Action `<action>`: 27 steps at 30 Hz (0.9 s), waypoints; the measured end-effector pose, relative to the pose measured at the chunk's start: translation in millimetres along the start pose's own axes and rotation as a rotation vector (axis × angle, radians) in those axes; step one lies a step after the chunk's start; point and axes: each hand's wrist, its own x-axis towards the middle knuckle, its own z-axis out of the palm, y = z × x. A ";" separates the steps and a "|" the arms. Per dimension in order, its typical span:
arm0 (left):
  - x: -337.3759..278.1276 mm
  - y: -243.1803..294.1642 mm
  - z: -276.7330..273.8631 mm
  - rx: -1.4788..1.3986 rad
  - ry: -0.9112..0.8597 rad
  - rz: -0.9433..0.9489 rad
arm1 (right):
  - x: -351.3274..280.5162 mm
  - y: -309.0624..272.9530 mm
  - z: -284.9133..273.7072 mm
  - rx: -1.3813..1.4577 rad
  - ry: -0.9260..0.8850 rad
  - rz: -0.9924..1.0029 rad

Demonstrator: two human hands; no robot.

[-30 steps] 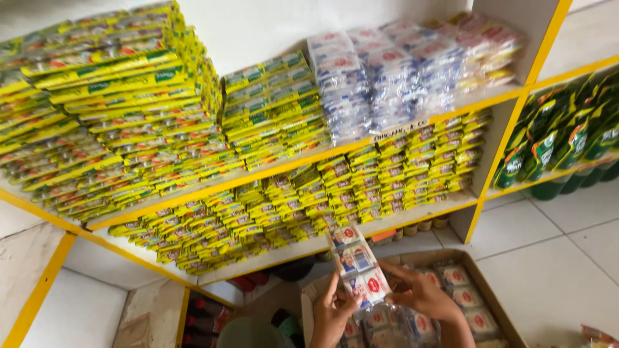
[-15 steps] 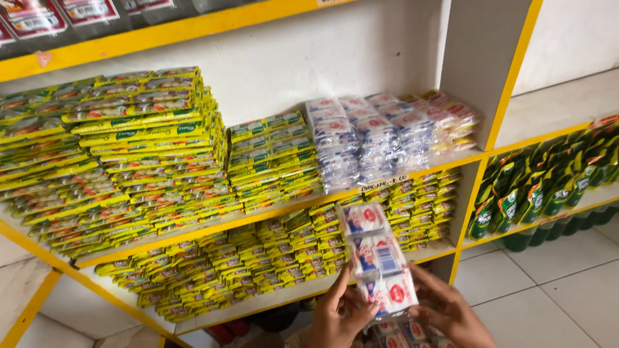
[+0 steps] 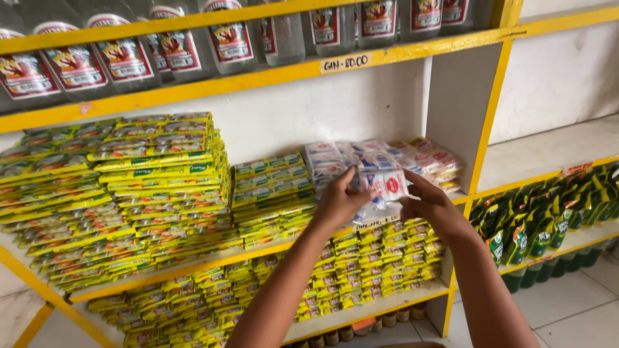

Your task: The person stocks small seasoning packets from a cardboard box onto retail shelves.

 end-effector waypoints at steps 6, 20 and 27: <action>94.9 -21.2 -32.6 -0.026 -0.201 -0.212 | 65.3 -12.9 -14.1 -0.007 -0.055 0.148; 151.5 -35.0 -68.5 0.178 -0.342 -0.431 | 151.2 -24.6 -5.5 -0.831 -0.164 0.382; 146.2 -47.8 -70.3 0.379 -0.421 -0.320 | 154.1 -24.8 1.1 -0.869 -0.156 0.406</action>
